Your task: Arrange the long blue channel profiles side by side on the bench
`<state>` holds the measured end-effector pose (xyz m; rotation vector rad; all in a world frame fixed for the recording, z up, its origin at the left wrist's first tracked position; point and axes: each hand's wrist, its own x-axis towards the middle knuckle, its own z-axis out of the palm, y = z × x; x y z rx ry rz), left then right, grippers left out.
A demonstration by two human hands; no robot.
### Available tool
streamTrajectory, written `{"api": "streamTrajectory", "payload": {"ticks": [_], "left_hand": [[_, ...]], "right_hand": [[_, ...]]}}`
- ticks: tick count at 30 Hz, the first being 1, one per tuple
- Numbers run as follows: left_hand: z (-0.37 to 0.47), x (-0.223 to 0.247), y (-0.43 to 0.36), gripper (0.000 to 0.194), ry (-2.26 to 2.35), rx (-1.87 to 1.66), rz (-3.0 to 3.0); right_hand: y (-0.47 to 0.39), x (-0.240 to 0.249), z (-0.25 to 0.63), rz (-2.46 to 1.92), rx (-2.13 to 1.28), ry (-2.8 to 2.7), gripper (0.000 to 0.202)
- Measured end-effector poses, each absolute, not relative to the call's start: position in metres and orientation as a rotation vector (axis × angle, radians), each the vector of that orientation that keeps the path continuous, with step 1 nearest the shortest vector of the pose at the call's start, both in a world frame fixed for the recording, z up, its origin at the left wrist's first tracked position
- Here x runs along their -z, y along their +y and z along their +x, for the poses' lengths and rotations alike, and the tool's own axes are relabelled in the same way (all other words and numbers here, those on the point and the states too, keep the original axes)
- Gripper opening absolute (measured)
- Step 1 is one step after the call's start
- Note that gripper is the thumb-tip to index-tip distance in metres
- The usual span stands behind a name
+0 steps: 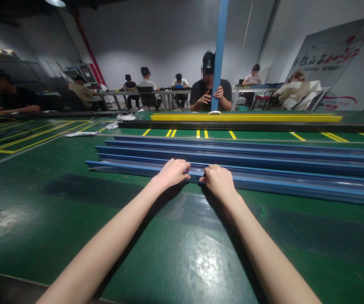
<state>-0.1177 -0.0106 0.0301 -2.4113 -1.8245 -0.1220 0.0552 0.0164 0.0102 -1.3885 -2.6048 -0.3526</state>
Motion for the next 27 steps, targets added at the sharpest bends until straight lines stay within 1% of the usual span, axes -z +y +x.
{"api": "streamTrajectory", "payload": {"ticks": [7, 13, 21, 25, 27], "left_hand": [[-0.127, -0.028, -0.013, 0.011, -1.844, 0.133, -2.427], [-0.146, -0.028, -0.016, 0.007, -1.899, 0.134, -2.403], [-0.178, -0.034, -0.025, 0.008, -2.02, 0.028, -2.286], [-0.169, -0.039, -0.027, 0.01, -2.022, -0.044, -2.236], [-0.156, -0.039, -0.026, 0.013, -1.962, -0.026, -2.271]], "right_hand": [[0.017, -0.012, 0.048, -1.414, 0.222, -2.579, 0.021], [0.02, -0.014, 0.072, -1.437, 0.105, -2.542, 0.024], [0.024, -0.013, 0.107, -1.501, 0.182, -2.508, 0.024], [0.022, -0.012, 0.099, -1.468, 0.226, -2.525, 0.022], [0.021, -0.012, 0.091, -1.452, 0.232, -2.527, 0.022]]}}
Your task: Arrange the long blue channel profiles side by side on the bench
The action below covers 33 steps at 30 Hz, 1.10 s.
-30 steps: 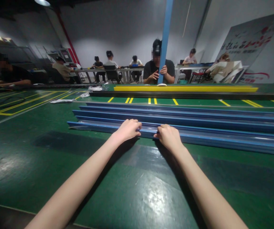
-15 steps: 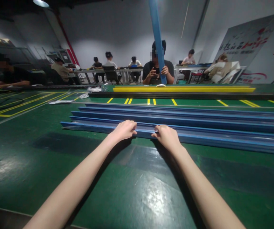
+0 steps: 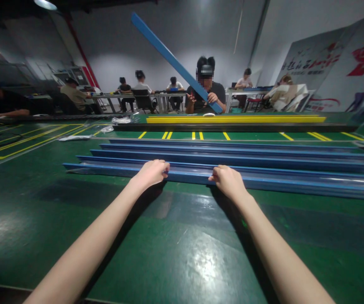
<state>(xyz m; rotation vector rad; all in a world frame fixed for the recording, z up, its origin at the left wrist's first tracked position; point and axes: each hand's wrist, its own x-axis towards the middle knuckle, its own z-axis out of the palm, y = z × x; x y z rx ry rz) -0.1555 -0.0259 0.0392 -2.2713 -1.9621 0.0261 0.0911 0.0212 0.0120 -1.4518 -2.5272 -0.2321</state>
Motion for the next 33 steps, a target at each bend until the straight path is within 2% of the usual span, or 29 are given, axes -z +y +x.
{"api": "streamTrajectory", "payload": {"ticks": [4, 8, 13, 21, 27, 33], "left_hand": [[-0.124, -0.038, -0.023, 0.016, -1.78, 0.086, -2.388], [-0.112, -0.034, -0.022, 0.012, -1.822, 0.118, -2.376], [-0.123, -0.029, -0.022, 0.011, -1.803, 0.136, -2.409], [-0.147, -0.021, -0.025, 0.013, -1.863, 0.121, -2.272], [-0.147, -0.023, -0.034, 0.012, -1.9, 0.162, -2.211], [-0.126, -0.019, -0.018, 0.036, -1.953, 0.445, -2.184]], "right_hand": [[0.018, -0.011, 0.072, -1.404, 0.254, -2.545, 0.021], [0.014, -0.011, 0.055, -1.364, 0.258, -2.538, 0.02], [0.016, -0.01, 0.058, -1.35, 0.184, -2.538, 0.021], [0.02, -0.003, 0.108, -1.412, 0.2, -2.45, 0.019], [0.017, -0.003, 0.101, -1.389, 0.331, -2.498, 0.015], [0.011, -0.006, 0.082, -1.416, 0.362, -2.516, 0.011]]}}
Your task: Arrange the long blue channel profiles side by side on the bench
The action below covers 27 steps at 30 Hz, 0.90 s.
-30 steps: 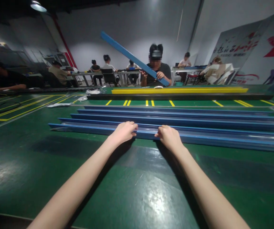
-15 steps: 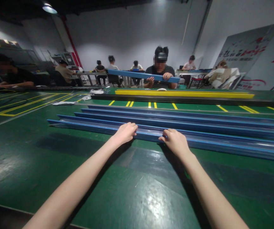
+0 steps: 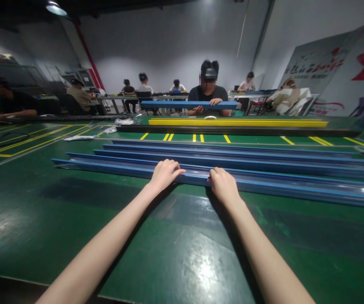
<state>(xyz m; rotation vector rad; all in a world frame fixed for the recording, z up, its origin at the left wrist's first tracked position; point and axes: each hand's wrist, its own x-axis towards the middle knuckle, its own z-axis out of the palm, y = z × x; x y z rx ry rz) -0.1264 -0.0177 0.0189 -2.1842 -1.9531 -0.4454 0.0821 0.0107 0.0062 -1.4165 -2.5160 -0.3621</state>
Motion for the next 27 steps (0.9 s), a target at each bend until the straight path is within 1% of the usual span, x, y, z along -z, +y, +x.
{"api": "streamTrajectory", "payload": {"ticks": [4, 10, 12, 15, 18, 23, 27], "left_hand": [[-0.11, -0.008, -0.006, 0.035, -1.956, 0.596, -2.038], [-0.119, 0.002, 0.003, 0.031, -2.068, 0.559, -1.981], [-0.125, 0.004, 0.004, 0.031, -2.098, 0.576, -1.962], [-0.134, 0.008, 0.007, 0.03, -2.066, 0.606, -1.932], [-0.143, 0.012, 0.011, 0.031, -2.023, 0.643, -1.848], [-0.158, 0.015, 0.02, 0.033, -1.99, 0.711, -1.772], [-0.165, 0.014, 0.026, 0.033, -1.978, 0.741, -1.744]], "right_hand": [[0.001, -0.005, 0.063, -1.419, 0.391, -2.482, 0.013], [0.004, -0.005, 0.063, -1.386, 0.309, -2.47, 0.015], [0.01, -0.003, 0.07, -1.393, 0.34, -2.383, 0.025], [0.021, 0.004, 0.077, -1.431, 0.358, -2.224, 0.047], [0.034, 0.013, 0.081, -1.427, 0.32, -2.161, 0.058], [0.054, 0.021, 0.089, -1.413, 0.288, -2.213, 0.069], [0.066, 0.021, 0.095, -1.418, 0.276, -2.329, 0.07]]}}
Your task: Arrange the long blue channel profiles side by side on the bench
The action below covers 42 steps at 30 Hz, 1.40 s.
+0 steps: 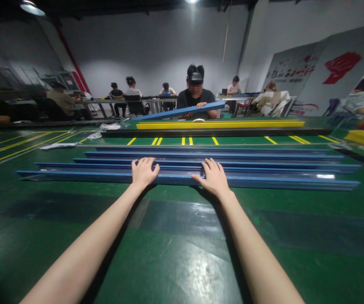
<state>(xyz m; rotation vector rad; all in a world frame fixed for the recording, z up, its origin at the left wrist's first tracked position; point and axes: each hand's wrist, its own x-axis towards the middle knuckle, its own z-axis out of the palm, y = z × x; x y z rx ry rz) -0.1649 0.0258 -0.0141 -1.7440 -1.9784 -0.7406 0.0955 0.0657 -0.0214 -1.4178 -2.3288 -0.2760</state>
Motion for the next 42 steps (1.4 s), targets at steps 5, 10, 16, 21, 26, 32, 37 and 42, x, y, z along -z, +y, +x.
{"api": "streamTrajectory", "payload": {"ticks": [5, 10, 16, 21, 26, 32, 37, 42], "left_hand": [[-0.167, 0.015, 0.034, 0.033, -1.961, 0.752, -1.762], [-0.168, 0.015, 0.037, 0.033, -1.95, 0.744, -1.802], [-0.174, 0.014, 0.042, 0.032, -1.961, 0.703, -1.83], [-0.179, 0.015, 0.049, 0.032, -1.962, 0.678, -1.836], [-0.182, 0.016, 0.051, 0.033, -1.936, 0.636, -1.851], [-0.183, 0.014, 0.054, 0.036, -1.966, 0.565, -1.849], [-0.186, 0.013, 0.06, 0.036, -1.988, 0.534, -1.832], [-0.188, 0.013, 0.066, 0.035, -2.004, 0.514, -1.823]], "right_hand": [[0.077, 0.022, 0.096, -1.496, 0.275, -2.395, 0.068], [0.088, 0.018, 0.093, -1.489, 0.33, -2.45, 0.066], [0.097, 0.013, 0.094, -1.469, 0.216, -2.498, 0.067], [0.098, 0.012, 0.091, -1.417, 0.217, -2.514, 0.06], [0.101, 0.006, 0.086, -1.512, 0.236, -2.489, 0.052], [0.104, 0.002, 0.08, -1.561, 0.248, -2.467, 0.047], [0.109, 0.005, 0.076, -1.561, 0.299, -2.446, 0.045], [0.115, 0.005, 0.074, -1.545, 0.326, -2.442, 0.043]]}}
